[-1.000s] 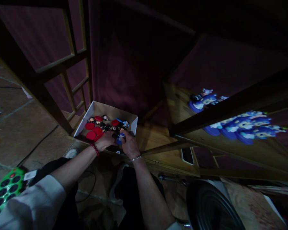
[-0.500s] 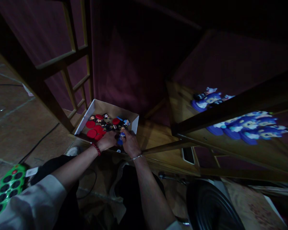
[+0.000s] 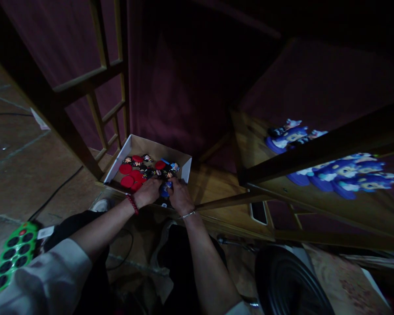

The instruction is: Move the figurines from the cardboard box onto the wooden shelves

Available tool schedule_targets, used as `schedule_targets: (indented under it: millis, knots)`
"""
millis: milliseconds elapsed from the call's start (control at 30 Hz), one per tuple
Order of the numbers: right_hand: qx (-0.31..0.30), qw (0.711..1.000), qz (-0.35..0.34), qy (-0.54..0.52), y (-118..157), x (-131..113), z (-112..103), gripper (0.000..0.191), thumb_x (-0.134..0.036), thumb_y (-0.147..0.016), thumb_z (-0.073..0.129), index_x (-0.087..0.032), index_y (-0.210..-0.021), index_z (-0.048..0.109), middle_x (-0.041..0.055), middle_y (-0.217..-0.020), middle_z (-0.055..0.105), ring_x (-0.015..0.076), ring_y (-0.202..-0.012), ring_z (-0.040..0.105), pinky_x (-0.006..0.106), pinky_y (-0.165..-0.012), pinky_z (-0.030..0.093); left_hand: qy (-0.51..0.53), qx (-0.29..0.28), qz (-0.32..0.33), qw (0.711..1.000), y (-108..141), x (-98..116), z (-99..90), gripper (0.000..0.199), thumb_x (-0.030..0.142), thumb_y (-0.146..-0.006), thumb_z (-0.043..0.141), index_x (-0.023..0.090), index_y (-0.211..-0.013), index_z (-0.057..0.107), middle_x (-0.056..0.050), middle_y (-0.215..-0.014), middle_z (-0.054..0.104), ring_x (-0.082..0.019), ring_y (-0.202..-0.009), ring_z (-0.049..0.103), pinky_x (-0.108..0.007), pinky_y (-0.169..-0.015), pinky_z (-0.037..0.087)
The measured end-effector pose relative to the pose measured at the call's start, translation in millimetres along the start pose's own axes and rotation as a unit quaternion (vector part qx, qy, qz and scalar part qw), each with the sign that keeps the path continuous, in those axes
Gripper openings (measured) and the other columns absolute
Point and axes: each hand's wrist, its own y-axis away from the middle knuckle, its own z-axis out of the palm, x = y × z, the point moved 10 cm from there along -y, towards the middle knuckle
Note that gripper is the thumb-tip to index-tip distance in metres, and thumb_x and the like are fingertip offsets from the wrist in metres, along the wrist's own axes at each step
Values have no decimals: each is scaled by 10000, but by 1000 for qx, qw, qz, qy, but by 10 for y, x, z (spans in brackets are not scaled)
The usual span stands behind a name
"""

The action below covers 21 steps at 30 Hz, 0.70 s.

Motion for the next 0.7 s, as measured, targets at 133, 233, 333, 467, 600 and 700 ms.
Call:
schedule_targets:
  millis: [133,233,333,467,600,700]
  knots:
    - [1,1000,6,20,-13,27,13,281,-141,-783,510,-162,-1062,532,94,-932,620,176,-898,571,254,-763,411,8,-3,2,1000,19,-21,-20,309,57,-679,486,125,-945,628,-132,-994,591,-196,-849,572,-262,-737,415]
    - [14,999,-22,28,-17,-9,15,286,-120,-769,519,-162,-1051,536,96,-963,619,178,-927,558,259,-783,411,-1,-11,10,1000,31,-30,-19,295,104,-689,511,128,-960,624,-134,-972,602,-201,-822,579,-275,-725,418]
    - [23,998,-42,28,-8,-46,4,324,-104,-757,527,-172,-1074,535,88,-973,625,179,-947,552,263,-803,409,-1,-9,15,1000,26,-38,-36,315,114,-688,520,135,-987,619,-132,-966,617,-209,-852,581,-278,-743,415]
    - [22,998,-57,21,11,-82,-5,336,-97,-765,517,-228,-1073,556,56,-1003,630,168,-983,545,259,-821,405,-8,-7,-9,1000,25,-76,-73,294,143,-692,538,152,-973,626,-113,-938,639,-215,-871,584,-271,-746,415]
    - [18,998,-54,19,15,-73,11,308,-129,-770,529,-238,-1056,568,49,-1018,625,160,-980,548,255,-821,408,-18,-32,-15,999,57,-53,-57,329,179,-701,546,166,-1025,605,-113,-902,652,-230,-839,599,-280,-709,420]
    - [18,998,-50,27,11,-79,17,306,-130,-755,544,-230,-1043,564,51,-1009,623,161,-976,546,255,-815,408,-12,-32,-9,999,71,-35,-49,393,193,-697,560,174,-1090,569,-128,-911,650,-252,-843,603,-293,-705,420]
